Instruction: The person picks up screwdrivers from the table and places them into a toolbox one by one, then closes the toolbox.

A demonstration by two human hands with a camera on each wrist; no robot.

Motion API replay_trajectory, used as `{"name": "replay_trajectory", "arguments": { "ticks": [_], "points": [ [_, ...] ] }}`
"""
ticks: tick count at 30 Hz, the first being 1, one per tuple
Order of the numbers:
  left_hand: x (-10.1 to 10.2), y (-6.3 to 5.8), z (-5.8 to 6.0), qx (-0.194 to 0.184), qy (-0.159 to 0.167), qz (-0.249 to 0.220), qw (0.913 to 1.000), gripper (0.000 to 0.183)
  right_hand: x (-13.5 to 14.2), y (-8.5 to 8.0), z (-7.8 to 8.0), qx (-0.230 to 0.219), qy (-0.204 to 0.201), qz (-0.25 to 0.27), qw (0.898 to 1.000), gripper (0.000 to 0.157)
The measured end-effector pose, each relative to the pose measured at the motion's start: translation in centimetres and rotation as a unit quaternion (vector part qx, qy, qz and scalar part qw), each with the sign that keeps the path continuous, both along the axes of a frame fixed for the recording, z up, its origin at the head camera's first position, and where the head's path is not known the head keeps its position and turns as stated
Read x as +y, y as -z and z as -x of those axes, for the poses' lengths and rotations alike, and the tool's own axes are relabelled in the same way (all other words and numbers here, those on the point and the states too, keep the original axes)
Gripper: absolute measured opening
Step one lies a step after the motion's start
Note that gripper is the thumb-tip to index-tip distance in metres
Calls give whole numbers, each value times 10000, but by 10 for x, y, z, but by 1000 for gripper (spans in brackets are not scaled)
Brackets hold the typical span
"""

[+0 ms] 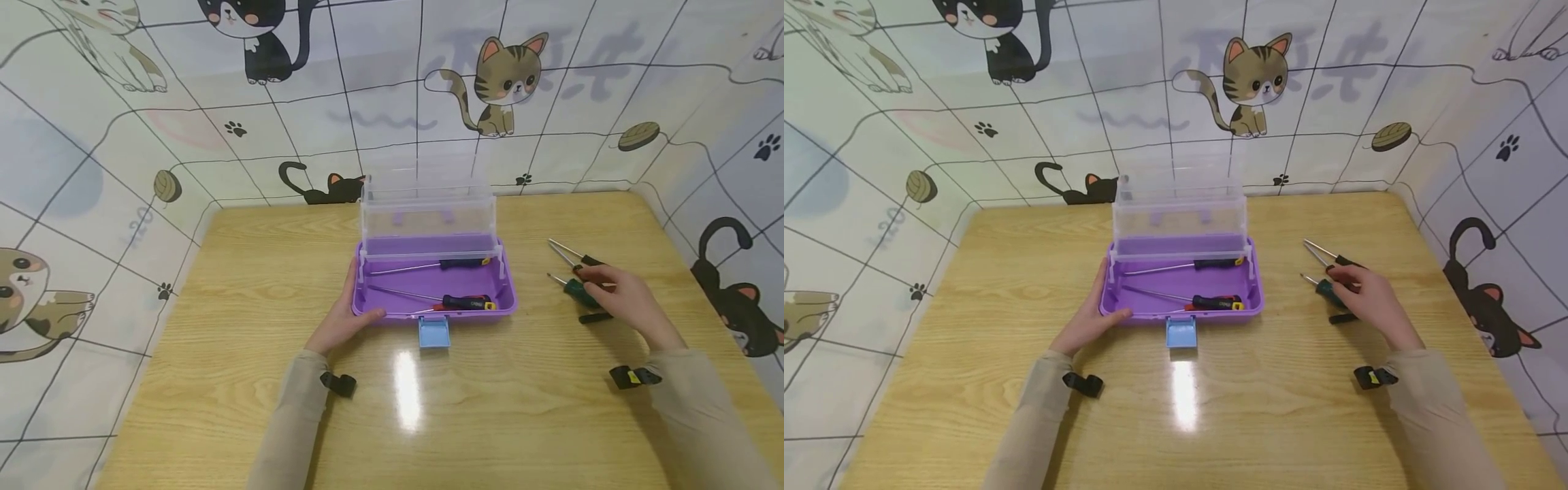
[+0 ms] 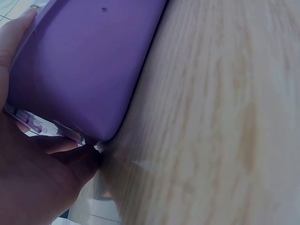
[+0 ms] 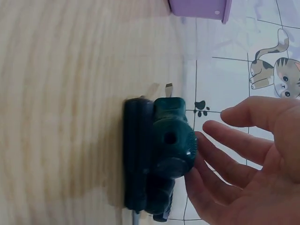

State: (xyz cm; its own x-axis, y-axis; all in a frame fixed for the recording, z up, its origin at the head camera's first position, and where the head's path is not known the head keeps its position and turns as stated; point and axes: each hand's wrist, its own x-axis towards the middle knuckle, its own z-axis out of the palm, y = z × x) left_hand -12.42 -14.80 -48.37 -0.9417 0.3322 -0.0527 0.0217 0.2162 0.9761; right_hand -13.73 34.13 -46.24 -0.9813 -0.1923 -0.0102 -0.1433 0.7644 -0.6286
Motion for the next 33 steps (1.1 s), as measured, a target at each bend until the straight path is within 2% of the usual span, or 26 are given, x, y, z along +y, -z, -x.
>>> {"name": "replay_trajectory", "arguments": {
  "ticks": [2,5,15,22,33],
  "points": [
    [1,-7,-2,5,20,14,10000,114,1,1,0,37,34,17,10000,32],
    [1,-10,-3,-28,4,75,10000,114,2,4,-1,47,49,52,10000,32],
    [1,-10,-4,-25,-23,112,9999,113,1,13,0,-466,-68,-196,9987,43],
    [-3,22,5,221,-107,181,9995,112,-8,14,-2,-606,-310,-263,9973,49],
    [-4,23,6,303,-87,207,9993,113,-14,21,-2,-473,-476,29,9977,47]
  ]
}}
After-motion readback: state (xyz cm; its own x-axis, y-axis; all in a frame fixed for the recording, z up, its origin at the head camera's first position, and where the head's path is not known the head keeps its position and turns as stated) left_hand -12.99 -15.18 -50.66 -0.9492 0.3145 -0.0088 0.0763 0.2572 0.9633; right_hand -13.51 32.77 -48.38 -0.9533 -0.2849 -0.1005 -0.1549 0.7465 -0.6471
